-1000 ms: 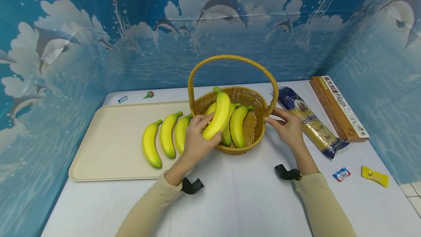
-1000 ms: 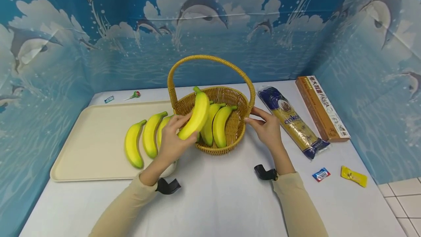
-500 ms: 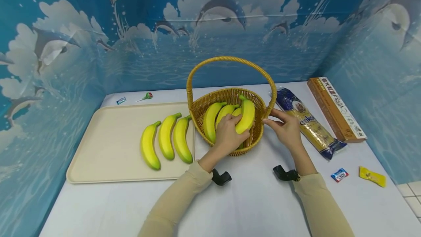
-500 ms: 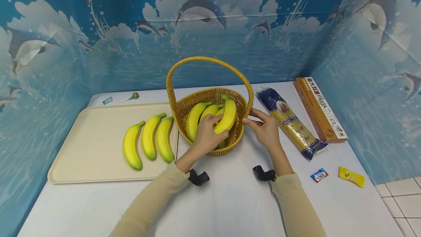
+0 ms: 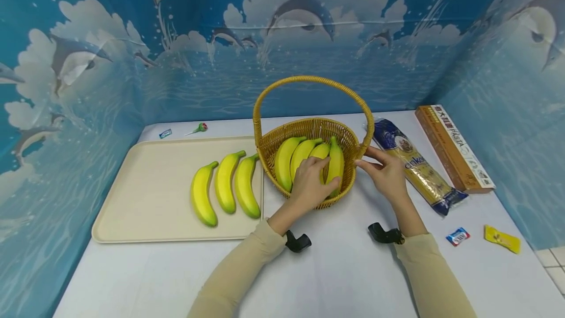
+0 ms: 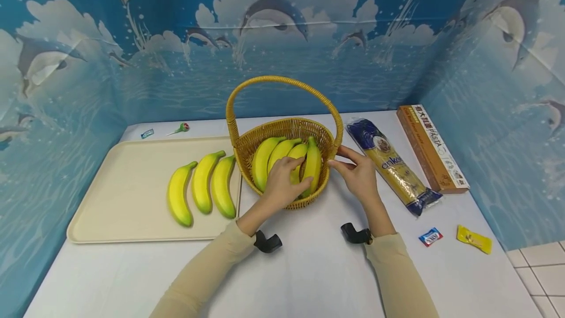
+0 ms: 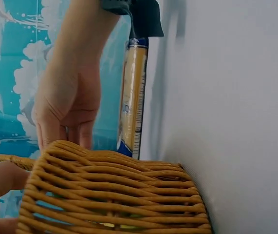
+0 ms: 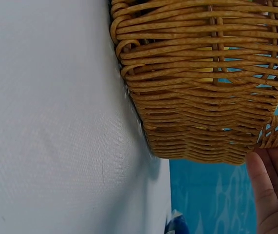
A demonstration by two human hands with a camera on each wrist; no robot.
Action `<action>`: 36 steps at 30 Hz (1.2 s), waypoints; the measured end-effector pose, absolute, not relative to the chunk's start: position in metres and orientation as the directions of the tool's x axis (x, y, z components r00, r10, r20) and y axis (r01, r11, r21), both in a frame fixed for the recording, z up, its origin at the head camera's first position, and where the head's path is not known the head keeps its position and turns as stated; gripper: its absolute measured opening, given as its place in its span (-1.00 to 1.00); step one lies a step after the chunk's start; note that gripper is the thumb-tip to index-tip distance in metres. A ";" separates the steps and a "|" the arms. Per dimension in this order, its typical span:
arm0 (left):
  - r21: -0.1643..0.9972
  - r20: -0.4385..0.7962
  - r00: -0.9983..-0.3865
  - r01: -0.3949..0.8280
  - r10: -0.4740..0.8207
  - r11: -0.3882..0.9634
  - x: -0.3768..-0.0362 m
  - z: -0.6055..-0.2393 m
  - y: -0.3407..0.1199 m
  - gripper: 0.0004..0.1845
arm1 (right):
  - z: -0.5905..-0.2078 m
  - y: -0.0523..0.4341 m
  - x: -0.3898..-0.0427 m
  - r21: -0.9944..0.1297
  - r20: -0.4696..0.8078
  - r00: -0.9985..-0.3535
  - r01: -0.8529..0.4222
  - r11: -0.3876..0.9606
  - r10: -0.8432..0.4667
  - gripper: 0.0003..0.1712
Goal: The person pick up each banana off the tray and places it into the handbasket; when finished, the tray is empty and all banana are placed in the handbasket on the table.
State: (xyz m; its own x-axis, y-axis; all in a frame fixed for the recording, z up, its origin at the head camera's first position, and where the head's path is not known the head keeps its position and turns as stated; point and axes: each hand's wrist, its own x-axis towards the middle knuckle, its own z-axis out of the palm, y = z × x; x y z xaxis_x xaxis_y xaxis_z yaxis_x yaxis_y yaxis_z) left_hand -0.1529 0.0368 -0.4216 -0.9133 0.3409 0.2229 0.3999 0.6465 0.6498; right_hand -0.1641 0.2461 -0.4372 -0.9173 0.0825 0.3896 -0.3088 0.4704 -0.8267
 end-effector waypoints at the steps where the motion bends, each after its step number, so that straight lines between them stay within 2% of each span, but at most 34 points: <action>1: 0.658 0.244 -0.907 0.414 0.342 0.629 -0.151 -0.421 0.035 -0.41 | -0.437 0.246 -0.164 -0.829 0.388 -0.918 -0.309 0.467 0.082 -0.52; 10: 0.737 0.335 -0.892 0.449 0.304 0.505 -0.125 -0.401 -0.013 -0.44 | -0.436 0.246 -0.163 -0.840 0.360 -0.928 -0.280 0.465 0.093 -0.51; 14: 0.741 0.389 -0.903 0.425 0.183 0.520 -0.120 -0.399 -0.060 -0.43 | -0.436 0.245 -0.163 -0.836 0.366 -0.926 -0.286 0.468 0.089 -0.50; 17: 0.755 0.410 -0.912 0.352 0.021 0.553 -0.122 -0.399 -0.105 -0.41 | -0.437 0.246 -0.164 -0.832 0.378 -0.922 -0.299 0.468 0.083 -0.51; 21: 0.791 0.388 -0.900 0.215 -0.198 0.572 -0.126 -0.403 -0.165 -0.35 | -0.437 0.246 -0.164 -0.833 0.385 -0.920 -0.310 0.458 0.078 -0.52; 24: 0.812 0.353 -0.889 0.137 -0.291 0.567 -0.130 -0.409 -0.199 -0.30 | -0.436 0.246 -0.165 -0.832 0.388 -0.918 -0.311 0.459 0.080 -0.53; 28: 0.829 0.301 -0.893 0.071 -0.335 0.554 -0.135 -0.415 -0.223 -0.25 | -0.437 0.247 -0.166 -0.830 0.393 -0.916 -0.315 0.461 0.081 -0.53; 36: 0.847 0.163 -0.931 -0.038 -0.327 0.530 -0.145 -0.436 -0.234 -0.17 | -0.437 0.246 -0.165 -0.835 0.383 -0.920 -0.305 0.457 0.086 -0.53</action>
State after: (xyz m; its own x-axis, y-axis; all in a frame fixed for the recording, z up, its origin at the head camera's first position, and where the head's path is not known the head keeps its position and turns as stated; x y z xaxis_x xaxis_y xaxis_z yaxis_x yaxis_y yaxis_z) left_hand -0.1451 -0.2345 -0.4364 -0.9308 -0.3272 0.1629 -0.0382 0.5304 0.8469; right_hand -0.1651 0.2459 -0.4375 -0.9196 0.0857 0.3833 -0.3055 0.4575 -0.8351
